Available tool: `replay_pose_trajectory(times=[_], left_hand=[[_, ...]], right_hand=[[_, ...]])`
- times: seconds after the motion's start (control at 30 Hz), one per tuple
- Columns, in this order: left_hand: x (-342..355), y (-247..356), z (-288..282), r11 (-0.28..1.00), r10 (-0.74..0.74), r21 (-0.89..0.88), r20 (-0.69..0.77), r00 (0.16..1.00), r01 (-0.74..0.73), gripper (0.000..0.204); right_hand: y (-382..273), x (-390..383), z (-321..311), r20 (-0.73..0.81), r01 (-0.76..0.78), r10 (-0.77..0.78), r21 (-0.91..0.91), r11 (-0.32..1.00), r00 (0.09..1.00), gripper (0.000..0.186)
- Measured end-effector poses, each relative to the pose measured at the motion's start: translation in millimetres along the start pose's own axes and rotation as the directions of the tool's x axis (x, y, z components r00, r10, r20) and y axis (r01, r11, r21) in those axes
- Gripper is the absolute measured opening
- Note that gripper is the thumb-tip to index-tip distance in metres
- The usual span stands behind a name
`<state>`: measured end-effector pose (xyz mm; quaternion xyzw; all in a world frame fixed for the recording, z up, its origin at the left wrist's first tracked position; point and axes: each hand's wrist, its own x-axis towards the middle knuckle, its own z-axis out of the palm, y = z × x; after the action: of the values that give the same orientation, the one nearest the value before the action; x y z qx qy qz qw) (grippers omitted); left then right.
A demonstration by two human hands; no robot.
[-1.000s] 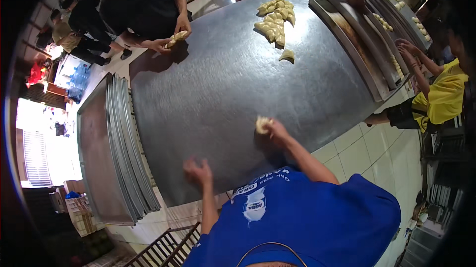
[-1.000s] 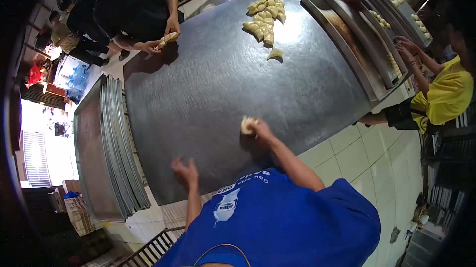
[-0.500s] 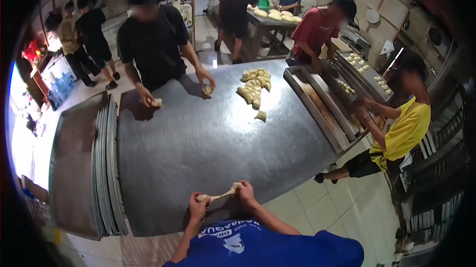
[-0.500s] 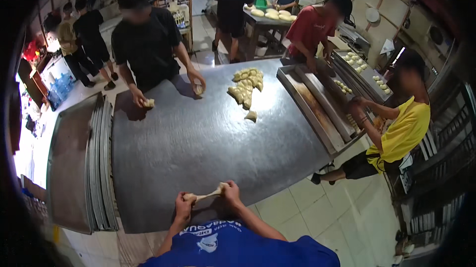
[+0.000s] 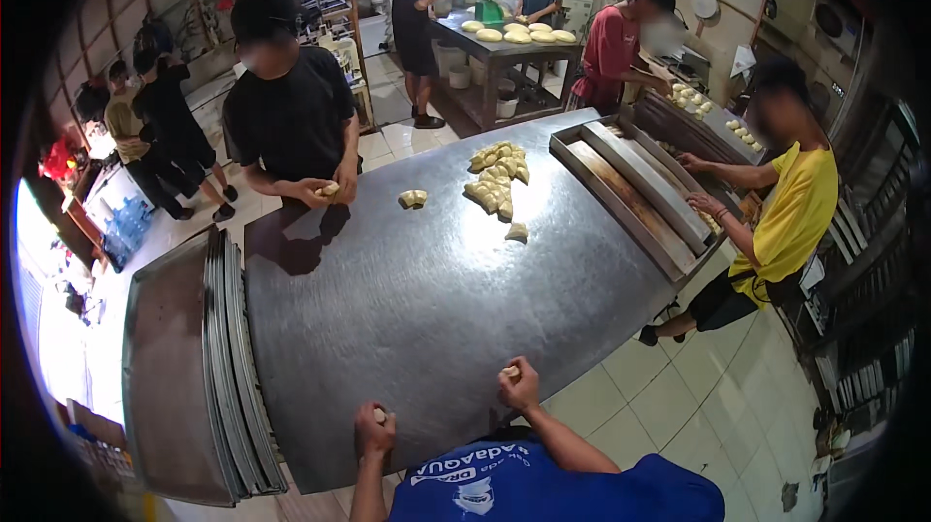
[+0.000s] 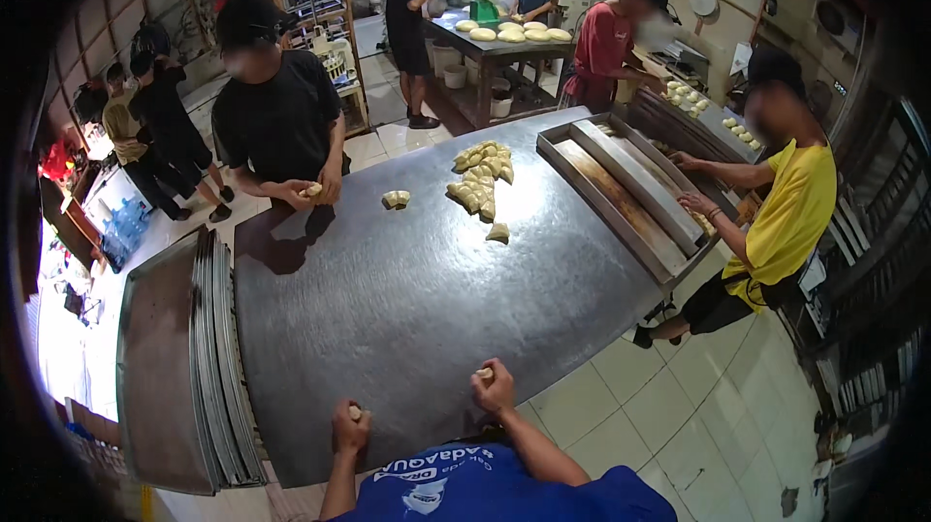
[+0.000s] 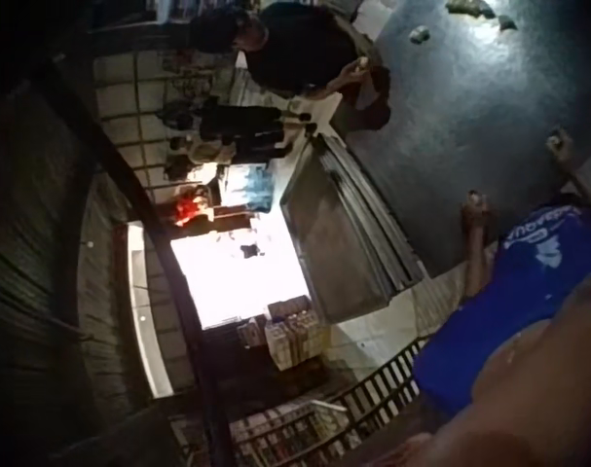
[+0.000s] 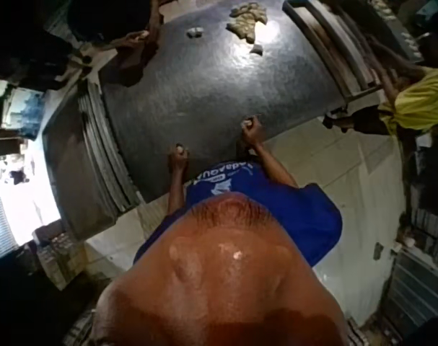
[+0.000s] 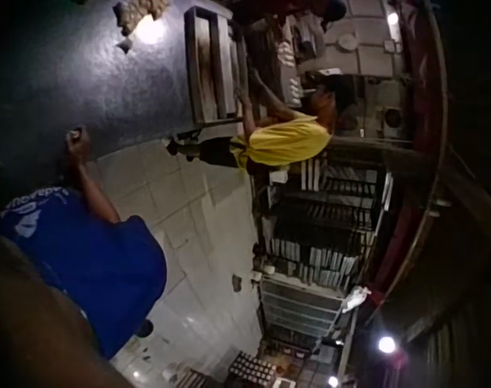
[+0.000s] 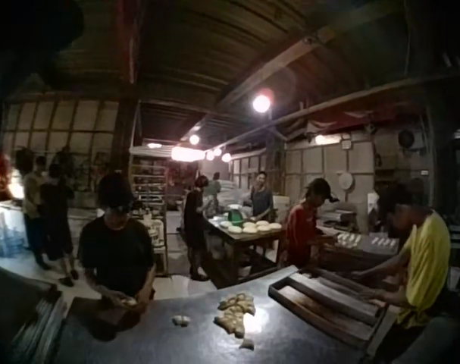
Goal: Shaping pieces of dough into bread rolls and arranging them on a large metal production table.
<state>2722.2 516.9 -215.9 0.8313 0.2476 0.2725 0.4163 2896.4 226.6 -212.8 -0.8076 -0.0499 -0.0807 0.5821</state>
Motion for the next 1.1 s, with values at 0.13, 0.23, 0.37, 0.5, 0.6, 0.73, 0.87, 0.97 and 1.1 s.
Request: replay_pose_trajectory(times=[0.13,0.23,0.37,0.5,0.6,0.73,0.87,0.97,1.1], left_hand=[[7.9,0.9,-5.9,0.801,0.236,0.516,0.190,0.953,-0.302,0.009],[11.6,20.8,2.7,0.803,0.093,0.577,0.121,0.988,-0.146,0.011],[9.1,28.4,7.2,0.792,0.105,0.599,0.058,0.993,-0.119,0.012],[9.0,23.9,5.6,0.794,0.043,0.603,0.071,0.997,-0.078,0.013],[8.4,24.6,5.1,0.798,-0.019,0.600,0.102,0.995,-0.047,0.014],[8.7,37.9,5.3,0.766,0.126,0.634,0.007,0.992,-0.102,0.023],[12.8,49.8,3.1,0.693,0.219,0.706,-0.014,0.976,-0.145,0.034],[11.9,45.8,0.5,0.743,0.202,0.655,-0.029,0.979,-0.134,0.038],[11.4,31.9,-2.2,0.916,0.060,0.398,-0.034,0.998,-0.042,0.043]], right_hand=[[-13.8,-7.5,7.1,0.102,0.136,-0.117,-0.205,0.969,0.988,0.019],[-15.2,-3.4,12.4,0.073,0.138,-0.121,-0.315,0.939,0.990,0.019],[-25.9,-4.1,12.0,0.070,0.104,-0.085,-0.340,0.935,0.994,0.021],[-28.1,-5.6,13.5,0.083,0.106,-0.082,-0.360,0.927,0.993,0.020],[-29.7,-5.0,13.0,0.096,0.123,-0.094,-0.369,0.921,0.991,0.019],[-35.1,-2.3,11.6,0.120,0.138,-0.100,-0.371,0.918,0.988,0.017],[-38.4,-2.5,11.1,0.128,0.136,-0.094,-0.383,0.913,0.987,0.017],[-38.3,-2.4,10.3,0.130,0.139,-0.095,-0.390,0.910,0.987,0.018],[-35.3,-1.8,10.7,0.125,0.152,-0.111,-0.393,0.907,0.986,0.019]])
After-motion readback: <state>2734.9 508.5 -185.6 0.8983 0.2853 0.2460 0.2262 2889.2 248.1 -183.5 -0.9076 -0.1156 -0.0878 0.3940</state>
